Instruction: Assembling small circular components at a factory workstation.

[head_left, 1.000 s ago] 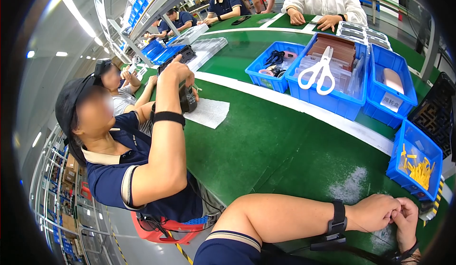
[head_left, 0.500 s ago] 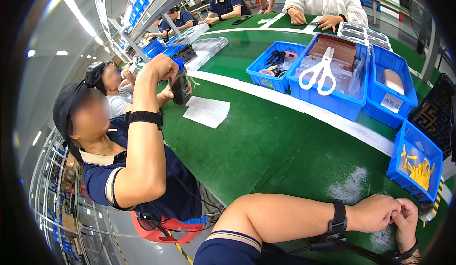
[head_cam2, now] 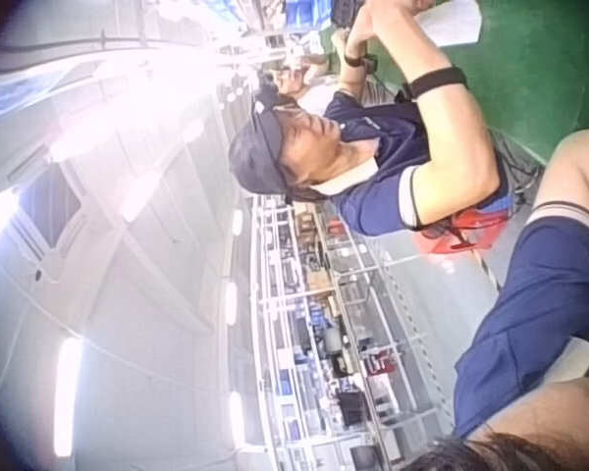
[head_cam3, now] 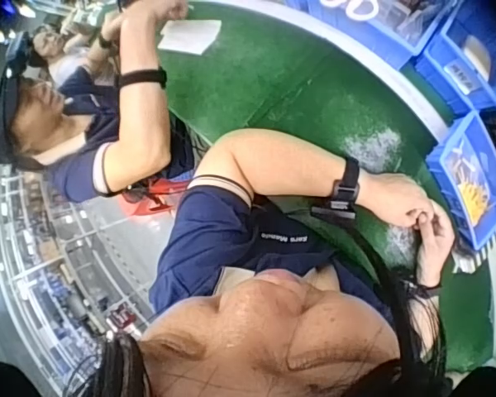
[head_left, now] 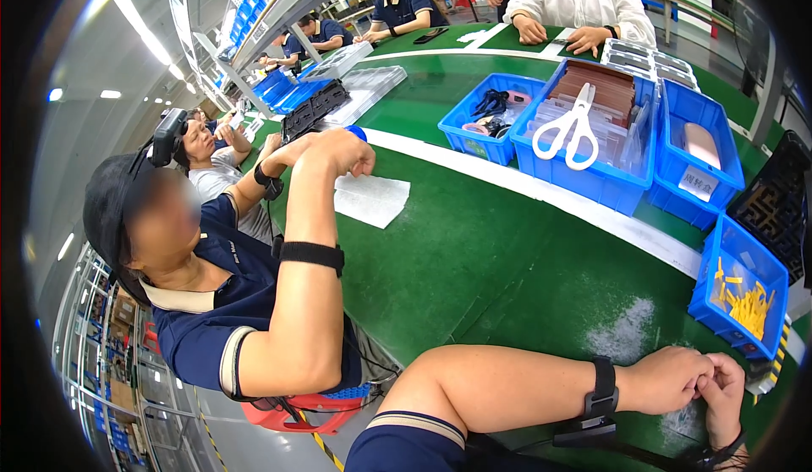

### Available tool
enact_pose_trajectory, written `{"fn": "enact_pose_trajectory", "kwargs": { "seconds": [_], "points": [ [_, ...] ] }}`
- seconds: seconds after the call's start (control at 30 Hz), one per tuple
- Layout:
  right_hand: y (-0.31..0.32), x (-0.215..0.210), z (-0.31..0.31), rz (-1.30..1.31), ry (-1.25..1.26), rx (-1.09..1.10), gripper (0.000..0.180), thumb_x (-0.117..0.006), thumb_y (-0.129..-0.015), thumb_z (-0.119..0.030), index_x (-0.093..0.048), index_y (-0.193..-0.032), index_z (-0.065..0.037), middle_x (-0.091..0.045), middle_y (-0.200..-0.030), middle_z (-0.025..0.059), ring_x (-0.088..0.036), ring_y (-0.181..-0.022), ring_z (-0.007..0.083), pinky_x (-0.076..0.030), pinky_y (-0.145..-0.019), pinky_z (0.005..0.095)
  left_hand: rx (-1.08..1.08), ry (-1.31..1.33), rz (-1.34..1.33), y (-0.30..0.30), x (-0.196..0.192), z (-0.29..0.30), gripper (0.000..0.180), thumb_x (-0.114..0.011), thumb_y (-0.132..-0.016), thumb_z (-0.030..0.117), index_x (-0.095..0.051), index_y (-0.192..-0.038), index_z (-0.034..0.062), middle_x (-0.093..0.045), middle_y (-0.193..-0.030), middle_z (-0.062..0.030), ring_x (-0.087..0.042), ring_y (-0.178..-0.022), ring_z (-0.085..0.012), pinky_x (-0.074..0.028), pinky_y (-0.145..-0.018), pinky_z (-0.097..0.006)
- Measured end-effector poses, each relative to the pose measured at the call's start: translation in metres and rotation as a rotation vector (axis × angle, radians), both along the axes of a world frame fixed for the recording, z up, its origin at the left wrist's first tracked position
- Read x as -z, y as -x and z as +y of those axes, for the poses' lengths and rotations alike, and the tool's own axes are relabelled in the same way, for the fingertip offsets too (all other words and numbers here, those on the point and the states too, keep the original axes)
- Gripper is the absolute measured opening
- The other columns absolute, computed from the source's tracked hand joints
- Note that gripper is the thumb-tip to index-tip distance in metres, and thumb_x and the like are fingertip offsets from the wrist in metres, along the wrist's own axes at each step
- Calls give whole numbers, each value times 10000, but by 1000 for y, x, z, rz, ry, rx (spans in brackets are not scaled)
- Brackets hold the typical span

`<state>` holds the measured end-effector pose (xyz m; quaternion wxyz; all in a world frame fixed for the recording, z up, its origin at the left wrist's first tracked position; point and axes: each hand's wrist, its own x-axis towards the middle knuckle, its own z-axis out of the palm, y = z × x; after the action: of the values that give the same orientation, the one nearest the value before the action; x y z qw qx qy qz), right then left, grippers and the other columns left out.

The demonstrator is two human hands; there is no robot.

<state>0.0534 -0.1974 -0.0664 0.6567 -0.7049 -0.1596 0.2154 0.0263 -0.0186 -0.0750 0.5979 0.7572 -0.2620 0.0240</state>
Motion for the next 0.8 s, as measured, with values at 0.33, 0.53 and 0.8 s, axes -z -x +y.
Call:
{"fn": "enact_pose_trajectory", "kwargs": {
  "seconds": [0.33,0.53,0.8],
  "points": [
    [-1,0,0,-2,-3,-15,252,-583,-762,-53,-517,-995,16,-510,-838,48,-519,-654,93,-431,-539,196,-1,1,-5,0,0,1,84,-527,-682,18,-461,-733,28,-505,-684,-123,-507,-671,-312,-393,-588,-413],
    [-1,0,0,-4,5,-12,255,-583,-763,-52,-517,-998,17,-509,-840,52,-518,-652,94,-430,-534,198,-14,-3,-8,1,1,0,82,-528,-684,22,-463,-734,29,-506,-691,-120,-508,-678,-310,-393,-592,-413],
    [-2,2,0,0,-8,-13,257,-585,-762,-53,-517,-1001,14,-513,-847,55,-516,-649,93,-432,-538,203,-13,-9,-8,0,0,1,76,-520,-691,21,-459,-736,32,-510,-696,-120,-509,-683,-313,-393,-599,-416]
  ]
}}
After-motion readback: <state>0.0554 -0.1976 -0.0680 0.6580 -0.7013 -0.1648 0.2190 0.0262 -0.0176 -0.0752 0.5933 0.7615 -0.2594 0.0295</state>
